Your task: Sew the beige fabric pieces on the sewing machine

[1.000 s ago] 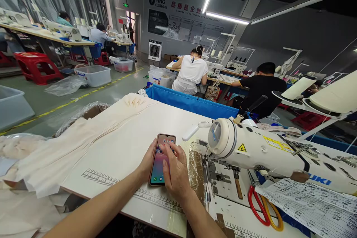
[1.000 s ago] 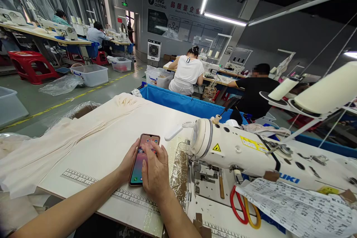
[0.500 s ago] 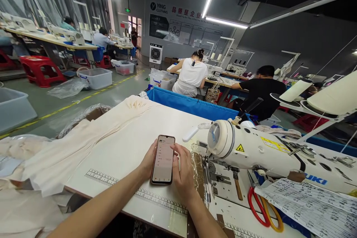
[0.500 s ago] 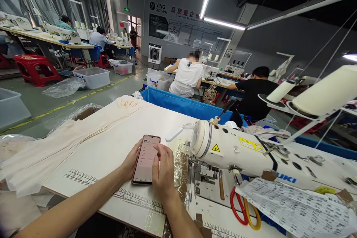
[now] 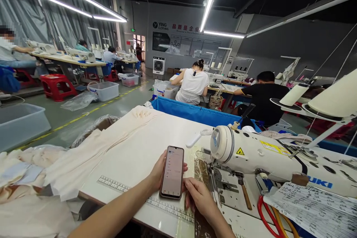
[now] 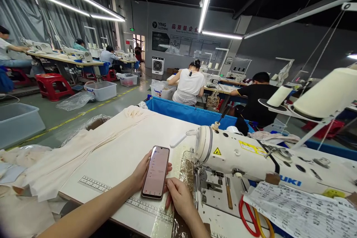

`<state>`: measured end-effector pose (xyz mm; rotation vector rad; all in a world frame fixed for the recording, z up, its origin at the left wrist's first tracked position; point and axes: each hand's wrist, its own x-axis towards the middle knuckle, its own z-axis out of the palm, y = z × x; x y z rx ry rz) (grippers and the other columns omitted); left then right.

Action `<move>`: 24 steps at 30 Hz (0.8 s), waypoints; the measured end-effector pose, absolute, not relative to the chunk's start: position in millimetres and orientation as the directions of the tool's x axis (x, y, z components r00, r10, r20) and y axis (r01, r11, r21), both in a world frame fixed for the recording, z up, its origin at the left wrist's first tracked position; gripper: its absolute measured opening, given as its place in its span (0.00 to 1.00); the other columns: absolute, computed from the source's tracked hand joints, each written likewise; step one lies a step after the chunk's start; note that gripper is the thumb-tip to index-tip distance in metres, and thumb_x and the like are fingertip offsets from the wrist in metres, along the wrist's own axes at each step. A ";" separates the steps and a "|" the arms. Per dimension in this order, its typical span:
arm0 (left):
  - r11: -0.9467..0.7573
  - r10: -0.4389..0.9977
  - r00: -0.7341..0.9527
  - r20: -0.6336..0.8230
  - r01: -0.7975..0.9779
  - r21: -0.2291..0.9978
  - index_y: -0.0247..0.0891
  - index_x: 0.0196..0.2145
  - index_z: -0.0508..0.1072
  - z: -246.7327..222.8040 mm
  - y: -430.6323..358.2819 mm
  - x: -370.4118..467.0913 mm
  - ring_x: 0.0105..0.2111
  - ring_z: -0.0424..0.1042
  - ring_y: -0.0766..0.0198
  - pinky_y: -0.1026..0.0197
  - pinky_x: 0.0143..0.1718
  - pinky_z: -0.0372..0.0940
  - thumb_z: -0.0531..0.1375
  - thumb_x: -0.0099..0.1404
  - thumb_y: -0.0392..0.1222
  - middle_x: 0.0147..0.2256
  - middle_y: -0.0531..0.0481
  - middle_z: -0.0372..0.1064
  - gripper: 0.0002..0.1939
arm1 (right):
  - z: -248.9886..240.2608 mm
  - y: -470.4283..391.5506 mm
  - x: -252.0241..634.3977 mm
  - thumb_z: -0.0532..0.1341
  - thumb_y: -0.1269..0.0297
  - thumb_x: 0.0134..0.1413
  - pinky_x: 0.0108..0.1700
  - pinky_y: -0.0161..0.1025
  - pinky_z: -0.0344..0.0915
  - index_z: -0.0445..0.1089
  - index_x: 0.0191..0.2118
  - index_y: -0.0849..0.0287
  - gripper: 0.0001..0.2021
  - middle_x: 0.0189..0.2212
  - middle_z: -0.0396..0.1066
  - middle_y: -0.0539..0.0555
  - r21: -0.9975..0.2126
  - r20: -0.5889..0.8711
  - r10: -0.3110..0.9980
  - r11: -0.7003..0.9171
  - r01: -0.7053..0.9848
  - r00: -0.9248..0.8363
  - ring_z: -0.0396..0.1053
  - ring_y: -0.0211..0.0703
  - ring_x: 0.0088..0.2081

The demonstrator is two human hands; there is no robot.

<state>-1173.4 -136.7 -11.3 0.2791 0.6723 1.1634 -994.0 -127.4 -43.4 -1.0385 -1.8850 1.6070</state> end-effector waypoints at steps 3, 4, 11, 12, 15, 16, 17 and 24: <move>0.356 0.927 0.208 -0.311 -0.748 0.560 0.26 0.47 0.72 -11.9 -138.3 -1168.9 0.42 0.74 0.49 0.51 0.41 0.68 0.47 0.68 0.59 0.42 0.33 0.73 0.31 | -46.6 -131.6 -997.7 0.52 0.38 0.54 0.15 0.32 0.49 0.66 0.38 0.60 0.26 0.11 0.61 0.44 -0.977 -0.122 0.778 0.017 0.214 -0.616 0.54 0.35 0.12; 0.355 0.928 0.202 -0.315 -0.736 0.576 0.26 0.46 0.72 -11.6 -139.2 -1167.4 0.42 0.74 0.49 0.52 0.41 0.68 0.46 0.68 0.58 0.41 0.33 0.74 0.30 | -45.5 -132.8 -998.5 0.54 0.38 0.53 0.15 0.32 0.49 0.65 0.37 0.60 0.25 0.11 0.60 0.44 -0.979 -0.123 0.782 0.005 0.203 -0.611 0.53 0.35 0.12; 0.286 0.912 -0.058 -0.407 -0.621 0.730 0.28 0.44 0.71 -6.9 -146.7 -1161.3 0.40 0.74 0.57 0.60 0.42 0.67 0.46 0.71 0.48 0.40 0.38 0.74 0.22 | -29.9 -147.3 -989.4 0.59 0.42 0.46 0.14 0.29 0.48 0.63 0.34 0.61 0.23 0.15 0.65 0.46 -0.978 -0.207 0.820 -0.150 0.147 -0.534 0.60 0.35 0.15; 0.277 0.910 -0.083 -0.406 -0.606 0.746 0.29 0.45 0.71 -6.6 -147.2 -1162.7 0.42 0.73 0.58 0.61 0.44 0.67 0.47 0.71 0.48 0.42 0.39 0.74 0.20 | -28.6 -150.3 -984.9 0.59 0.43 0.46 0.14 0.29 0.49 0.63 0.33 0.61 0.22 0.15 0.65 0.46 -0.979 -0.204 0.827 -0.157 0.133 -0.523 0.61 0.35 0.16; 0.240 0.934 -0.091 -0.346 -0.557 0.795 0.31 0.49 0.69 -7.0 -147.1 -1170.8 0.48 0.70 0.58 0.59 0.48 0.65 0.48 0.71 0.47 0.49 0.38 0.69 0.19 | -28.1 -158.5 -967.2 0.60 0.44 0.46 0.14 0.28 0.49 0.62 0.32 0.60 0.21 0.14 0.65 0.46 -0.981 -0.193 0.856 -0.160 0.109 -0.479 0.61 0.34 0.15; 0.197 0.945 -0.121 -0.304 -0.532 0.824 0.32 0.49 0.69 -6.9 -147.4 -1173.9 0.49 0.69 0.58 0.58 0.48 0.65 0.48 0.71 0.47 0.50 0.38 0.69 0.18 | -28.9 -160.7 -960.7 0.60 0.43 0.45 0.14 0.28 0.48 0.61 0.31 0.60 0.22 0.14 0.65 0.45 -0.980 -0.196 0.864 -0.165 0.108 -0.463 0.61 0.34 0.15; 0.134 0.955 -0.167 -0.246 -0.498 0.857 0.32 0.48 0.69 -6.1 -148.7 -1176.7 0.49 0.68 0.57 0.58 0.47 0.65 0.49 0.70 0.46 0.49 0.39 0.69 0.18 | -30.1 -162.4 -954.4 0.61 0.43 0.44 0.13 0.28 0.48 0.61 0.31 0.59 0.22 0.13 0.64 0.45 -0.979 -0.202 0.871 -0.170 0.109 -0.449 0.61 0.34 0.15; -0.169 0.985 -0.097 0.145 -0.340 0.925 0.38 0.38 0.75 24.8 -231.2 -1181.8 0.25 0.64 0.61 0.57 0.31 0.62 0.49 0.66 0.56 0.21 0.49 0.64 0.22 | -34.2 -161.7 -935.6 0.57 0.39 0.44 0.13 0.30 0.48 0.60 0.31 0.58 0.24 0.14 0.63 0.45 -0.949 -0.282 0.882 -0.198 0.246 -0.378 0.63 0.39 0.15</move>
